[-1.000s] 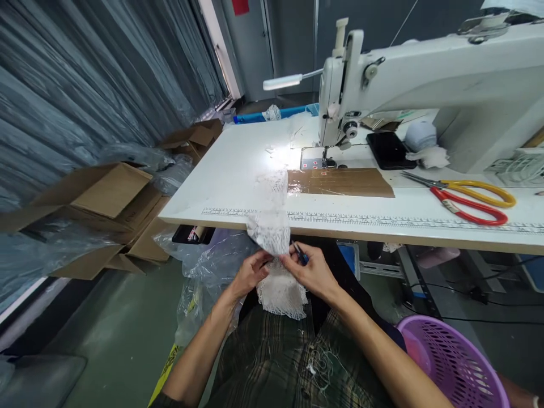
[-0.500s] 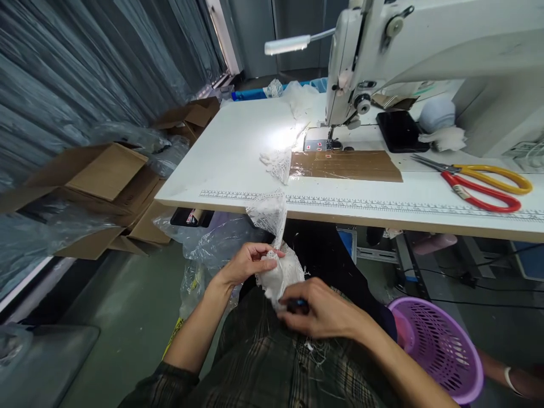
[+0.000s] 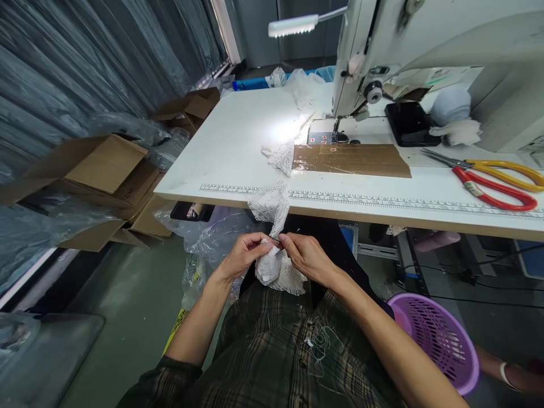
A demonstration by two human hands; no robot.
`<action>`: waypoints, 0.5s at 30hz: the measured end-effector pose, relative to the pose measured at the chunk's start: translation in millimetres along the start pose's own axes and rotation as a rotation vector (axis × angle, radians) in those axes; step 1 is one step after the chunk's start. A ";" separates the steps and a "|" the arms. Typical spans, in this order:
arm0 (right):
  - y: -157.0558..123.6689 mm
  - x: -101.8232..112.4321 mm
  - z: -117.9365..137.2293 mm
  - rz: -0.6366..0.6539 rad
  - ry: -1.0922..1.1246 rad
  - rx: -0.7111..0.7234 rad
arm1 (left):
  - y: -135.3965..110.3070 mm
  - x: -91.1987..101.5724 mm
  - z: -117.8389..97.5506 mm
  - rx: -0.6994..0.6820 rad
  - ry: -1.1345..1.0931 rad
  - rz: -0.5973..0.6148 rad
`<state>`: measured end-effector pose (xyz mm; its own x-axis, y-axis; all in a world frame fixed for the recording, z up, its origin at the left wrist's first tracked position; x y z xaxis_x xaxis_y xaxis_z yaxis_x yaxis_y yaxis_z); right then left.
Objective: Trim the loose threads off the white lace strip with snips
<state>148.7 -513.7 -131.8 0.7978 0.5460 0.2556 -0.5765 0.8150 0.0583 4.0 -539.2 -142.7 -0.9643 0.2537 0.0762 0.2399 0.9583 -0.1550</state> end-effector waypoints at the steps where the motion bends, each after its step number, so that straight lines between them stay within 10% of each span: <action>1: 2.2 -1.3 0.6 0.002 -0.003 0.001 | 0.3 0.5 0.4 0.001 -0.004 -0.010; 15: 0.5 -3.5 -4.0 -0.082 -0.130 -0.044 | 3.0 -0.9 3.0 0.071 -0.054 -0.030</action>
Point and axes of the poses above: each hand's wrist, its own y-axis towards the middle knuckle, its own x-axis out of the back of the hand, z = x × y, the point moved 5 cm from there along y, towards the middle knuckle, and after that the axes turned 14 degrees about y, right-handed, at the moved point
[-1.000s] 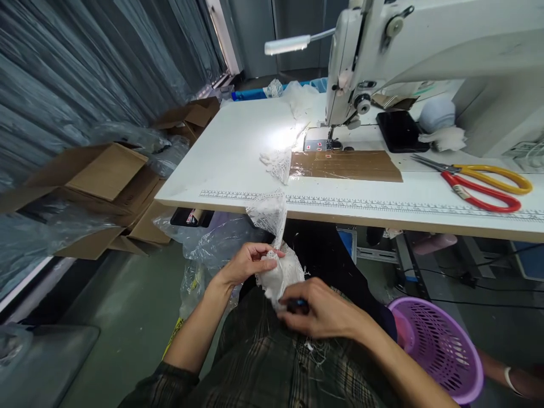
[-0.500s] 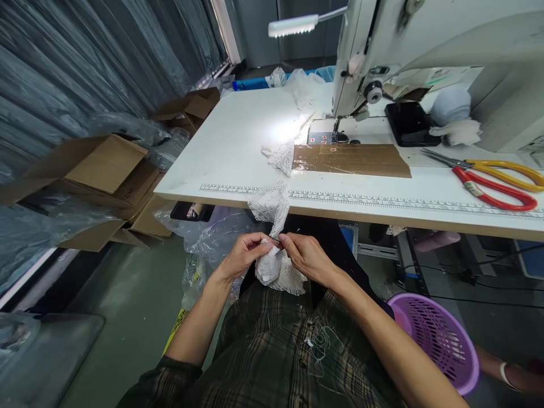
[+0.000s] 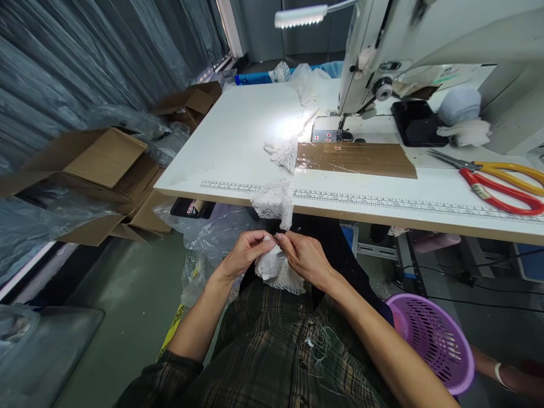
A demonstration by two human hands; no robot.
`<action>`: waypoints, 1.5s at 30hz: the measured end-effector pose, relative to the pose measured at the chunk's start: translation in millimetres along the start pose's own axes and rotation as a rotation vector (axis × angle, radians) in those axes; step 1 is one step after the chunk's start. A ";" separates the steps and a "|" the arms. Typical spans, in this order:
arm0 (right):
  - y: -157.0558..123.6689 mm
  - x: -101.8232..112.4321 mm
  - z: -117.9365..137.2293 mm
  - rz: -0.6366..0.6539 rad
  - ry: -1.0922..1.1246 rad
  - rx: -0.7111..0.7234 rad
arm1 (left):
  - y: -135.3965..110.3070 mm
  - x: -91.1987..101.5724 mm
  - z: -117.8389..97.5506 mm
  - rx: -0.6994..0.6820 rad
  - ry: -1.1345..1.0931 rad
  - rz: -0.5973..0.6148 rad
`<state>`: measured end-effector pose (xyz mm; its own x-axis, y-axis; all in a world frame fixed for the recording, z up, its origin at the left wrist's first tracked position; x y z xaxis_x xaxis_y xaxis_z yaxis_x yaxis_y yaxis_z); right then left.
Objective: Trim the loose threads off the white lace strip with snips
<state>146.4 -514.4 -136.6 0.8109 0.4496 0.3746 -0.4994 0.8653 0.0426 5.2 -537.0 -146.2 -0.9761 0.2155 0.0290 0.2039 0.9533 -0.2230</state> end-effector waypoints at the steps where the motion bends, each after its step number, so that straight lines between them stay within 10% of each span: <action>1: -0.4 -0.2 -0.9 -0.014 0.003 -0.005 | 0.0 -0.4 1.0 0.008 -0.002 0.000; 9: -28.7 -16.2 -39.4 0.165 0.177 -0.118 | 3.3 -2.6 15.3 -0.020 0.202 0.020; 20: -23.6 33.4 -6.0 -0.216 0.118 0.071 | 17.5 -13.6 -17.5 -0.273 0.566 -0.362; 28: -24.2 27.9 13.2 -0.363 0.047 -0.021 | -34.7 -63.5 -15.7 -0.679 1.000 0.156; 32: -36.7 7.7 18.4 -0.033 0.178 0.092 | -27.7 -13.8 -18.5 -0.538 0.586 -0.249; 38: -45.4 -5.0 22.9 0.132 0.201 0.093 | -10.6 -12.8 3.0 -0.141 -0.060 0.250; 45: -45.6 2.3 7.3 0.079 0.233 0.021 | -12.2 -8.6 7.9 -0.002 -0.085 0.184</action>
Point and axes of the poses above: each hand's wrist, its own y-axis towards the middle knuckle, its own x-axis out of the back of the hand, z = x × y, the point moved 5 cm from there along y, towards the middle knuckle, and after that the axes turned 14 degrees about y, right-handed, at the moved point
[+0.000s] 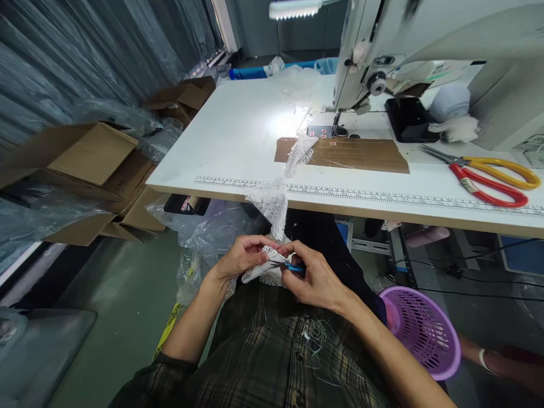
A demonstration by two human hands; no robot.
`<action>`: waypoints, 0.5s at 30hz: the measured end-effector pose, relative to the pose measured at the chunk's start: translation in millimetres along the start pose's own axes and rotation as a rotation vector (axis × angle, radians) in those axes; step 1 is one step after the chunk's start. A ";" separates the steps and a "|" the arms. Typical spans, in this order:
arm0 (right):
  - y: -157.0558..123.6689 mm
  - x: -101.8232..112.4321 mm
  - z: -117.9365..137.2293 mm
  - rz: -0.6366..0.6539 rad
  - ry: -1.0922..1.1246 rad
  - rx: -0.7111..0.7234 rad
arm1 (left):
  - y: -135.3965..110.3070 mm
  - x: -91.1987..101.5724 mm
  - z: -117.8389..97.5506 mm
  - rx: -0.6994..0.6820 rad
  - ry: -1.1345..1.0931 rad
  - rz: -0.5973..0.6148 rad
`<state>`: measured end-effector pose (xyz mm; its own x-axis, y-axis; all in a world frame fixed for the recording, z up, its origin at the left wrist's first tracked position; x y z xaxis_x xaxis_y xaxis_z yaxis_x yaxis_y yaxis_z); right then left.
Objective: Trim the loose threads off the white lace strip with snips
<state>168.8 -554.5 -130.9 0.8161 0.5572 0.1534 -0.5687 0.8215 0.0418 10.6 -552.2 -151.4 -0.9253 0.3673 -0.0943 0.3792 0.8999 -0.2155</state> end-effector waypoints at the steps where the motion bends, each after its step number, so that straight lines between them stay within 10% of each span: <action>1: 0.2 1.0 -2.1 -0.007 0.003 -0.009 | 0.4 0.4 0.9 0.026 0.001 0.002; 15: 21.6 10.1 -15.8 -0.074 -0.137 -0.051 | 3.9 4.6 -0.2 0.040 0.177 -0.081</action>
Point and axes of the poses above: each hand's wrist, its own y-axis towards the middle knuckle, its own x-axis out of the back of the hand, z = x × y, the point moved 5 cm from there along y, towards the middle knuckle, and after that the axes turned 14 degrees about y, right-handed, at the moved point
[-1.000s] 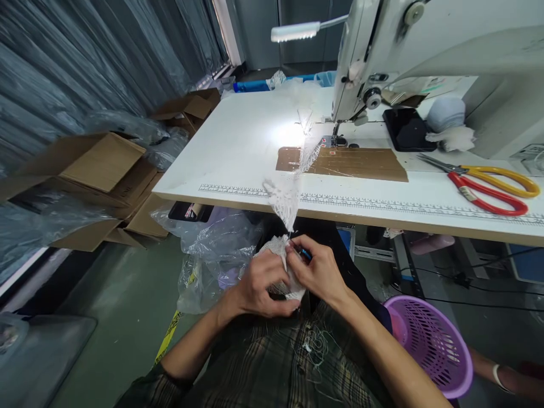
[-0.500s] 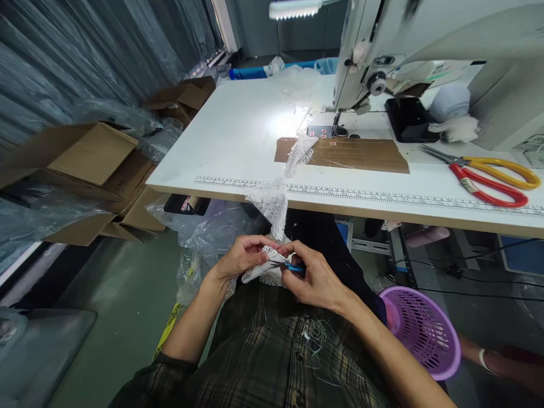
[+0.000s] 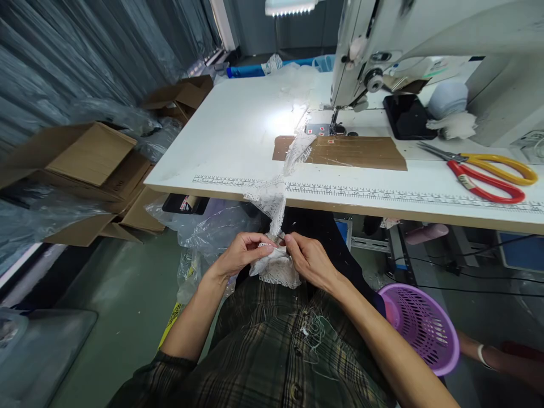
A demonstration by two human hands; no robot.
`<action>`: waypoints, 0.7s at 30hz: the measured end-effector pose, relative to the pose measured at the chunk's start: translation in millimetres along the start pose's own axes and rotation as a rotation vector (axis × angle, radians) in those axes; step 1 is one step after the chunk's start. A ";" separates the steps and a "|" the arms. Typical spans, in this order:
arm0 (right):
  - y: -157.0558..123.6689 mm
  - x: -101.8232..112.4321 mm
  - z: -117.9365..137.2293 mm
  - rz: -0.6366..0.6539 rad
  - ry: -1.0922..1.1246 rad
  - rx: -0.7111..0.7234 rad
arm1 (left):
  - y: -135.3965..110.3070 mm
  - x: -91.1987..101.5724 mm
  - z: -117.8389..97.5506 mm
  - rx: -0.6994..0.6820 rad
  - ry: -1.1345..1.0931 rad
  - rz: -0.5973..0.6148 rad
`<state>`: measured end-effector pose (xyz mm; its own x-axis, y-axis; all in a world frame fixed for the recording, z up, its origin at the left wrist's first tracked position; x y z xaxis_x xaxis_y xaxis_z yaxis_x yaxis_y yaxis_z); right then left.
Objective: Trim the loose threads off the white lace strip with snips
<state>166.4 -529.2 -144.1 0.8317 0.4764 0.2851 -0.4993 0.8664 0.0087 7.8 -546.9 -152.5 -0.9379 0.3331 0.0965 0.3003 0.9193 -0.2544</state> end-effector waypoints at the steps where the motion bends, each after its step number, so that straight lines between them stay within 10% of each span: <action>1: 2.8 -1.5 2.2 0.010 -0.014 0.012 | -0.3 0.1 0.4 0.002 -0.001 0.000; 21: 11.3 -8.3 3.8 0.005 0.006 0.009 | -2.5 3.4 -6.4 -0.010 -0.010 -0.036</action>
<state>152.9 -523.8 -142.7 0.8308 0.4814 0.2795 -0.5052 0.8629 0.0155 4.9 -546.7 -145.3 -0.9499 0.2978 0.0953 0.2682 0.9326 -0.2413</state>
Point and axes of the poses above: each hand's wrist, its own y-axis towards the middle knuckle, its own x-axis out of the back of the hand, z = x × y, the point moved 5 cm from there along y, towards the middle knuckle, and after that the axes turned 14 degrees about y, right-handed, at the moved point
